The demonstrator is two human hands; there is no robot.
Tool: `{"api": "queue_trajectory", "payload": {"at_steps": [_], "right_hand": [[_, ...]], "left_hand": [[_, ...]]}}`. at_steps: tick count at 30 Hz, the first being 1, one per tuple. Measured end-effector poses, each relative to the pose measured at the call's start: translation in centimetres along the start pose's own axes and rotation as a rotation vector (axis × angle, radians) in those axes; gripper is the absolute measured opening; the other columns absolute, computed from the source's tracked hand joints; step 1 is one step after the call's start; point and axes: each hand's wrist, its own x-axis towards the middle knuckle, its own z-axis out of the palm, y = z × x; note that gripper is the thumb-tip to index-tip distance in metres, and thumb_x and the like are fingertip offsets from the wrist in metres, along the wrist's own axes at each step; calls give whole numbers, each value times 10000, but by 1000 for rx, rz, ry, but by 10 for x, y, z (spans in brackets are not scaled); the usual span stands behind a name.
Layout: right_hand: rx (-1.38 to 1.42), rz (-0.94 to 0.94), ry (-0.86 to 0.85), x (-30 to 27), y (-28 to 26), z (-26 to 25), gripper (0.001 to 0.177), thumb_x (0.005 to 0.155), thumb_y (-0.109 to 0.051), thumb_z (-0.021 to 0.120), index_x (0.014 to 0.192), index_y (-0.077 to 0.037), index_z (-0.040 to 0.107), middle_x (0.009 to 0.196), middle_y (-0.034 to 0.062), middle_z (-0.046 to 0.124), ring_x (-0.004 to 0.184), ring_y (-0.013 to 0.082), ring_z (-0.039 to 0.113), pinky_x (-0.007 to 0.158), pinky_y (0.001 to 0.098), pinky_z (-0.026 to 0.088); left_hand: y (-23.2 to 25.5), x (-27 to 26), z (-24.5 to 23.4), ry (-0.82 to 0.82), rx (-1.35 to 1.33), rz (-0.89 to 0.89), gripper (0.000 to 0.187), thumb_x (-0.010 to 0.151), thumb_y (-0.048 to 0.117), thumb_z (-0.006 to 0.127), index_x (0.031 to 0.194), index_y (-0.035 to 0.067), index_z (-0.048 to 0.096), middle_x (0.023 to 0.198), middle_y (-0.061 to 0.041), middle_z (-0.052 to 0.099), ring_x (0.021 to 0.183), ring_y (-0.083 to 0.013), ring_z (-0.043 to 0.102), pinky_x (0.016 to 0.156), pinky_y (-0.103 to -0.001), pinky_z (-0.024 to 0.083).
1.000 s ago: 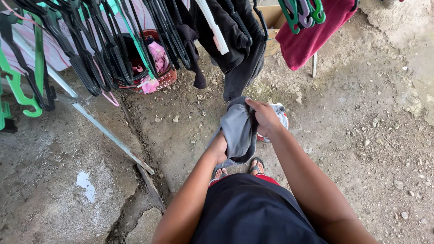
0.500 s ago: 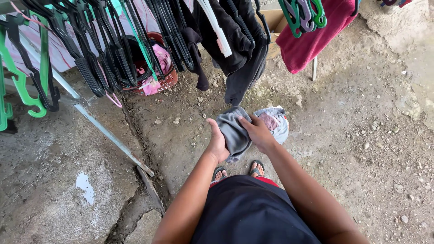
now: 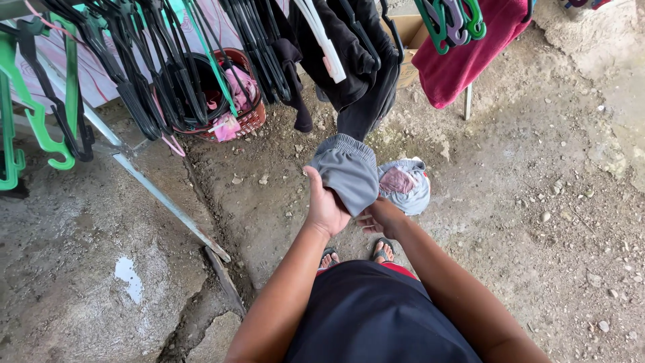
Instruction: Hanging items of clothing onto a drying rack using plastic hangers.
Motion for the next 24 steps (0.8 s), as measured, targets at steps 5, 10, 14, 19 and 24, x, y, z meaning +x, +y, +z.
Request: {"api": "queue_trajectory", "payload": {"at_steps": [5, 10, 14, 19, 24], "right_hand": [[220, -89, -5, -20, -20, 14, 405, 1052, -392, 427, 1219, -78, 622, 1053, 125, 709, 898, 271, 714, 814, 454, 603], [316, -178, -47, -32, -31, 20, 458, 1078, -458, 393, 1257, -87, 592, 1160, 146, 665, 983, 302, 674, 896, 525, 575], [396, -184, -87, -46, -39, 28, 529, 1058, -510, 344, 1336, -129, 583, 1287, 107, 665, 1134, 278, 641, 985, 505, 507], [542, -205, -92, -69, -54, 29, 605, 1038, -572, 325, 1373, -134, 573, 1365, 101, 651, 1243, 278, 629, 1069, 501, 490], [700, -305, -149, -47, -45, 8, 596, 1039, -564, 362, 1382, -124, 573, 1401, 108, 627, 1284, 303, 603, 1126, 530, 461]], "left_hand": [[7, -7, -11, 4, -19, 15, 1111, 777, 925, 363, 1474, 64, 447, 1430, -117, 575, 1315, -280, 572, 1132, -483, 450], [15, -15, -15, 10, -55, 47, 1085, 769, 916, 378, 1441, 70, 471, 1395, -115, 598, 1288, -288, 584, 1105, -497, 455], [14, -14, -33, 20, -1, 76, 904, 885, 767, 516, 1445, 59, 472, 1403, -115, 589, 1318, -287, 563, 1149, -494, 435], [26, -22, -29, 79, 55, 15, 787, 903, 636, 620, 1449, 89, 475, 1442, -105, 563, 1367, -283, 526, 1171, -504, 418], [41, -31, -26, 118, 96, -22, 765, 870, 577, 652, 1442, 94, 493, 1447, -104, 562, 1364, -284, 513, 1150, -520, 394]]}}
